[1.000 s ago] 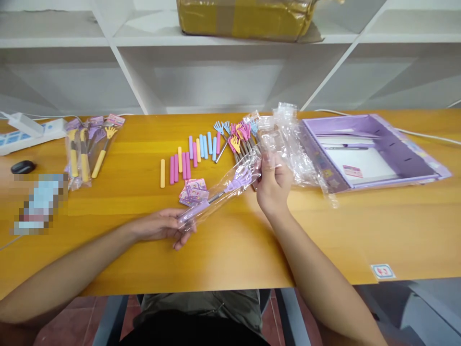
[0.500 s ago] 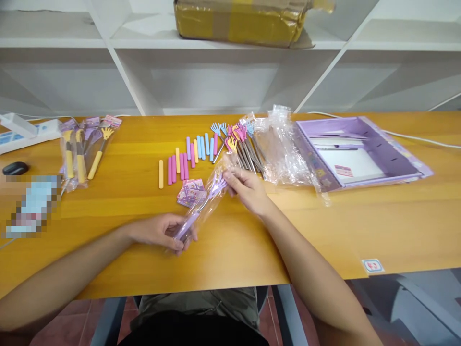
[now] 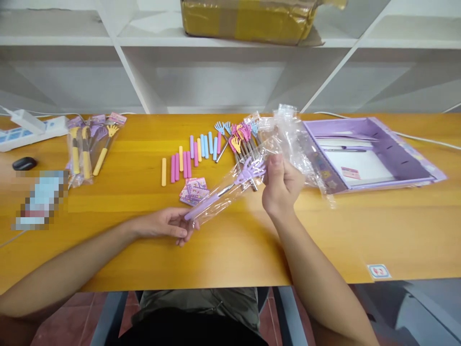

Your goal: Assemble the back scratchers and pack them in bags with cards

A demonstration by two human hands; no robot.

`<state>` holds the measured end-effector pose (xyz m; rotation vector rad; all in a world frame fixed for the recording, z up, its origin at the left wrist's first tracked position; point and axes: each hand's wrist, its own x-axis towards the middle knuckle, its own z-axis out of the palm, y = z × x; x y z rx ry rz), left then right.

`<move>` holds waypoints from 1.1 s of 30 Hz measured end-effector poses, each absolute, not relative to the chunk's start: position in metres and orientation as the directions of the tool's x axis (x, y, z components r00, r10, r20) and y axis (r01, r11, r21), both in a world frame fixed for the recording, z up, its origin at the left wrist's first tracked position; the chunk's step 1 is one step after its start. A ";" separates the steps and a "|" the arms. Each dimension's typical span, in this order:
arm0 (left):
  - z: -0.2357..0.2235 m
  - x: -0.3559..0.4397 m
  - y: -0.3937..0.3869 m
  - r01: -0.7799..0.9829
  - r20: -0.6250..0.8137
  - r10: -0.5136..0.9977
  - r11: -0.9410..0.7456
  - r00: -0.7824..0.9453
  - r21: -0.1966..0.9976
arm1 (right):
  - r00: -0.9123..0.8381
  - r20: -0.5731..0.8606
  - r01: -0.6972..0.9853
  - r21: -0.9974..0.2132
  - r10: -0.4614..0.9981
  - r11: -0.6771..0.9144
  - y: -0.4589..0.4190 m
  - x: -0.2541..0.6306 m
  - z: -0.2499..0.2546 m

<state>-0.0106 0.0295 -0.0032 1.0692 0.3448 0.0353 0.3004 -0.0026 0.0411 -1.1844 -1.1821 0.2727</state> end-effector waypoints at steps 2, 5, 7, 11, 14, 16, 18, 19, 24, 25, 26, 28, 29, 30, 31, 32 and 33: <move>-0.002 -0.010 0.030 0.148 -0.272 0.195 0.487 0.942 0.861 | 0.451 0.551 0.326 -0.834 0.702 0.446 -0.001 0.304 0.040; -0.001 -0.009 0.029 0.153 -0.276 0.182 0.500 0.944 0.852 | 0.551 0.550 0.286 -0.831 0.628 0.477 0.003 0.313 0.037; -0.001 -0.009 0.028 0.154 -0.293 0.187 0.532 0.938 0.833 | 0.499 0.446 0.146 -0.888 0.743 0.435 0.005 0.317 0.035; -0.004 -0.010 0.027 0.120 -0.299 0.230 0.571 0.926 0.812 | 0.376 0.288 -0.075 -0.938 0.881 0.339 0.008 0.313 0.030; -0.005 -0.011 0.027 0.094 -0.252 0.223 0.546 0.942 0.833 | 0.365 0.180 -0.164 -0.954 0.914 0.253 0.012 0.307 0.026; -0.004 -0.011 0.027 0.057 -0.220 0.232 0.553 0.948 0.831 | 0.374 0.132 -0.202 -0.954 0.918 0.220 0.015 0.305 0.024; -0.002 -0.011 0.026 -0.020 -0.178 0.277 0.588 0.944 0.808 | 0.391 0.107 -0.236 -0.948 0.914 0.212 0.018 0.304 0.021; -0.001 -0.011 0.025 -0.068 -0.158 0.311 0.607 0.937 0.792 | 0.394 0.095 -0.251 -0.946 0.914 0.207 0.019 0.304 0.019; 0.001 -0.009 0.027 -0.203 -0.133 0.461 0.609 0.878 0.767 | 0.368 0.074 -0.265 -0.947 0.927 0.181 0.020 0.302 0.014; 0.000 -0.007 0.027 -0.207 -0.125 0.481 0.579 0.868 0.789 | 0.370 0.083 -0.259 -0.947 0.925 0.188 0.020 0.301 0.013; -0.001 -0.006 0.028 -0.204 -0.116 0.500 0.538 0.858 0.818 | 0.373 0.095 -0.251 -0.947 0.923 0.199 0.019 0.299 0.013; -0.004 -0.003 0.027 -0.193 -0.100 0.557 0.443 0.825 0.875 | 0.375 0.123 -0.223 -0.950 0.919 0.218 0.018 0.296 0.014; -0.005 -0.002 0.026 -0.193 -0.094 0.597 0.399 0.797 0.896 | 0.376 0.138 -0.206 -0.952 0.916 0.228 0.017 0.294 0.015; -0.006 -0.001 0.025 -0.195 -0.090 0.638 0.362 0.765 0.912 | 0.379 0.151 -0.191 -0.953 0.913 0.237 0.017 0.293 0.016; -0.006 0.000 0.024 -0.193 -0.089 0.671 0.334 0.736 0.923 | 0.383 0.162 -0.178 -0.953 0.910 0.245 0.016 0.291 0.016; -0.007 0.001 0.024 -0.184 -0.093 0.693 0.315 0.715 0.931 | 0.386 0.171 -0.168 -0.953 0.906 0.251 0.016 0.290 0.016; -0.007 0.002 0.023 -0.170 -0.098 0.703 0.301 0.704 0.938 | 0.389 0.177 -0.161 -0.953 0.904 0.255 0.015 0.289 0.017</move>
